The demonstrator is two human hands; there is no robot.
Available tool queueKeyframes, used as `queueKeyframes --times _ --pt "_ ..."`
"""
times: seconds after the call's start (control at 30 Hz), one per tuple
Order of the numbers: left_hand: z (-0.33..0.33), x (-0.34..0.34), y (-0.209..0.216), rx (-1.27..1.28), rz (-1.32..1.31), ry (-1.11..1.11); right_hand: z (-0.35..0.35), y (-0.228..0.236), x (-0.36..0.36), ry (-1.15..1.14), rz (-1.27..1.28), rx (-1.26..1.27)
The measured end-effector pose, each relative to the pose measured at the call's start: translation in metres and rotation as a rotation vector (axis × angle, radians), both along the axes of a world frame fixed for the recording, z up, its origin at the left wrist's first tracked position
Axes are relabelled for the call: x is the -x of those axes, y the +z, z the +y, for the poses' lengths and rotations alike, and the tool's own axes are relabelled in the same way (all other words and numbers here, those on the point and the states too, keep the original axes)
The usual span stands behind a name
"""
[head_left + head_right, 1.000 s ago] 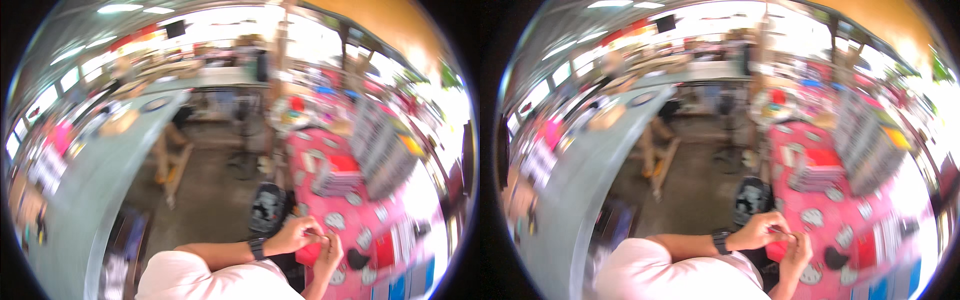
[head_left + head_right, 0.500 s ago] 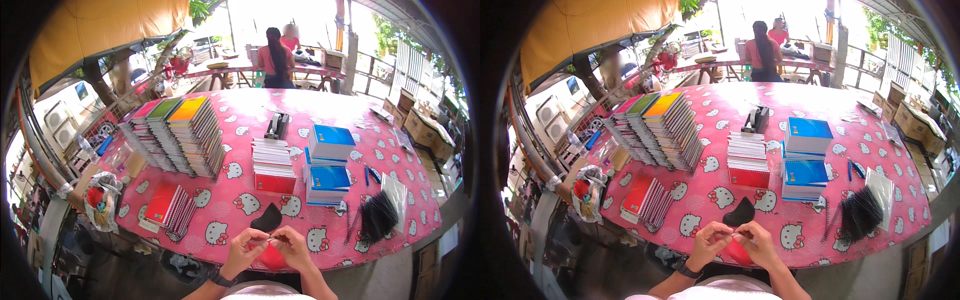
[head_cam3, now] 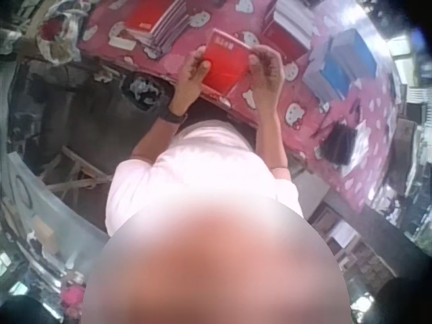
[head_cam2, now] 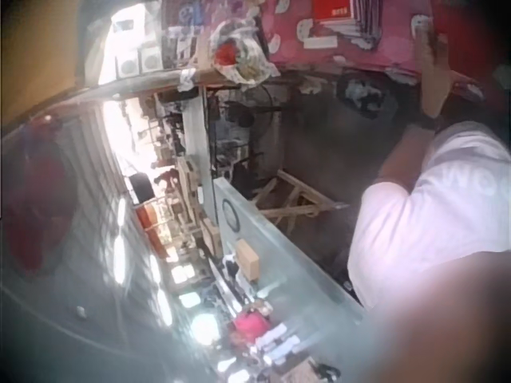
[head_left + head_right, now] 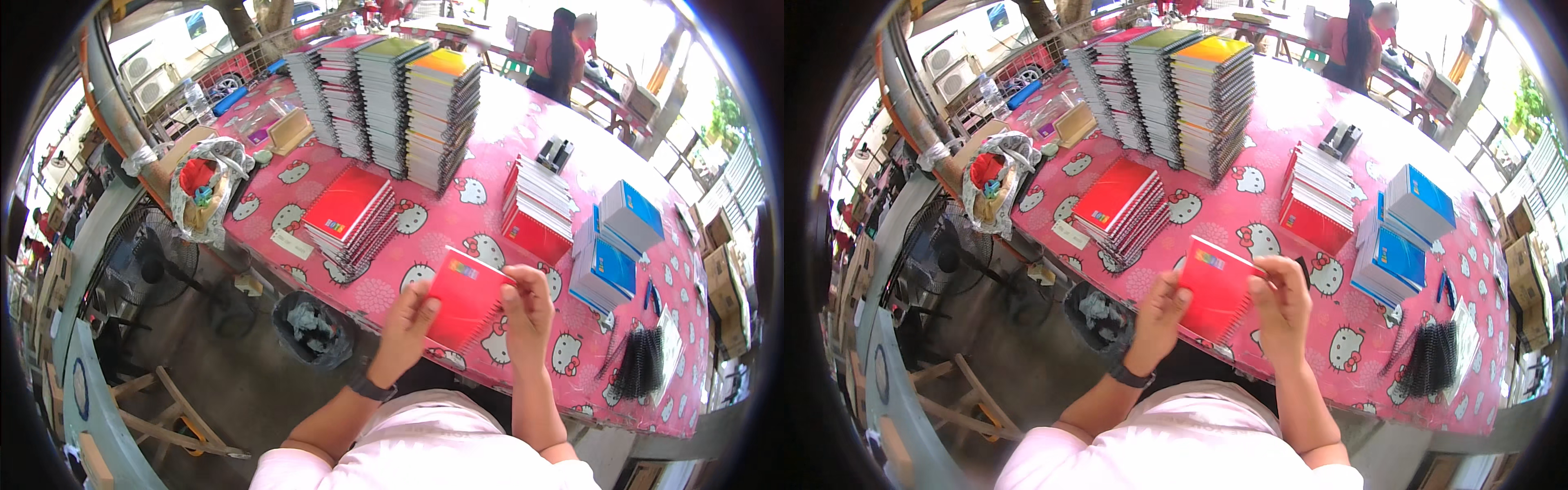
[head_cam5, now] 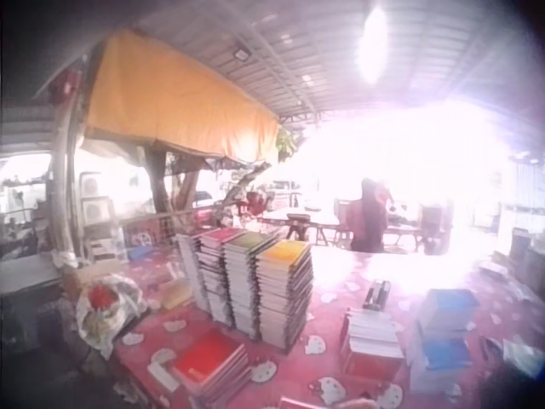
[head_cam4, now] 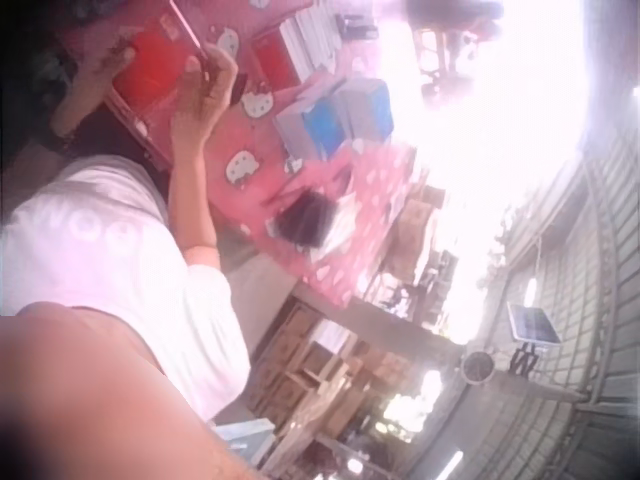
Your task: The person inserts black spiral bindings into red notebooks at a table covered with a Hello Kitty tablecloth. They repeatedly pick up a notebook, align the binding, and press it into place before stacking the finished item. Other notebooks and supplies are visible on the table.
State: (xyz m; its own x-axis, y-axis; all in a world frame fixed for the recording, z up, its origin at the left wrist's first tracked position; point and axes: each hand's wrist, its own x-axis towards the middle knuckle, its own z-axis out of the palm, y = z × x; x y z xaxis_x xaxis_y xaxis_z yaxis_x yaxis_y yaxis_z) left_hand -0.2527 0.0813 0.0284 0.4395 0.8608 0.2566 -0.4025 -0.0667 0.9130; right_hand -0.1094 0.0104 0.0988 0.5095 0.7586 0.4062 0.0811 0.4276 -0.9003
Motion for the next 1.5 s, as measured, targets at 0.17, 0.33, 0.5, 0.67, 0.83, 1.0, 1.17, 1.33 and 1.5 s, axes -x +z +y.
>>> queueKeyframes --times 0.17,0.33,0.5,0.67,0.83,1.0,1.17,1.33,1.5 --pt "0.065 0.046 0.080 -0.228 0.231 0.437 0.094 0.039 0.013 0.135 -0.239 -0.032" --pt "0.170 0.075 0.065 -0.867 0.887 0.851 0.222 -0.012 0.023 -0.205 -0.726 -0.059" --pt "0.198 0.090 0.018 -0.410 0.327 0.618 0.259 -0.071 0.053 -0.046 -0.169 -0.031" --pt "0.202 0.069 -0.003 -0.193 0.082 0.651 0.256 -0.064 0.063 -0.103 -0.076 0.041" --pt "0.188 0.043 0.009 -0.157 -0.154 0.642 0.247 -0.059 0.034 -0.055 -0.238 0.118" --pt "0.182 0.105 -0.065 -0.129 0.113 0.861 0.147 -0.020 -0.015 0.263 -0.666 0.094" --pt "0.149 0.057 -0.111 -0.311 0.643 1.038 -0.021 -0.024 -0.140 0.937 -0.625 0.451" --pt "0.160 0.082 -0.123 -0.163 0.394 1.012 -0.103 -0.096 -0.160 0.355 -0.727 0.547" --pt "0.154 0.086 -0.117 -0.262 0.582 1.130 -0.103 -0.103 -0.141 0.053 -0.836 0.371"
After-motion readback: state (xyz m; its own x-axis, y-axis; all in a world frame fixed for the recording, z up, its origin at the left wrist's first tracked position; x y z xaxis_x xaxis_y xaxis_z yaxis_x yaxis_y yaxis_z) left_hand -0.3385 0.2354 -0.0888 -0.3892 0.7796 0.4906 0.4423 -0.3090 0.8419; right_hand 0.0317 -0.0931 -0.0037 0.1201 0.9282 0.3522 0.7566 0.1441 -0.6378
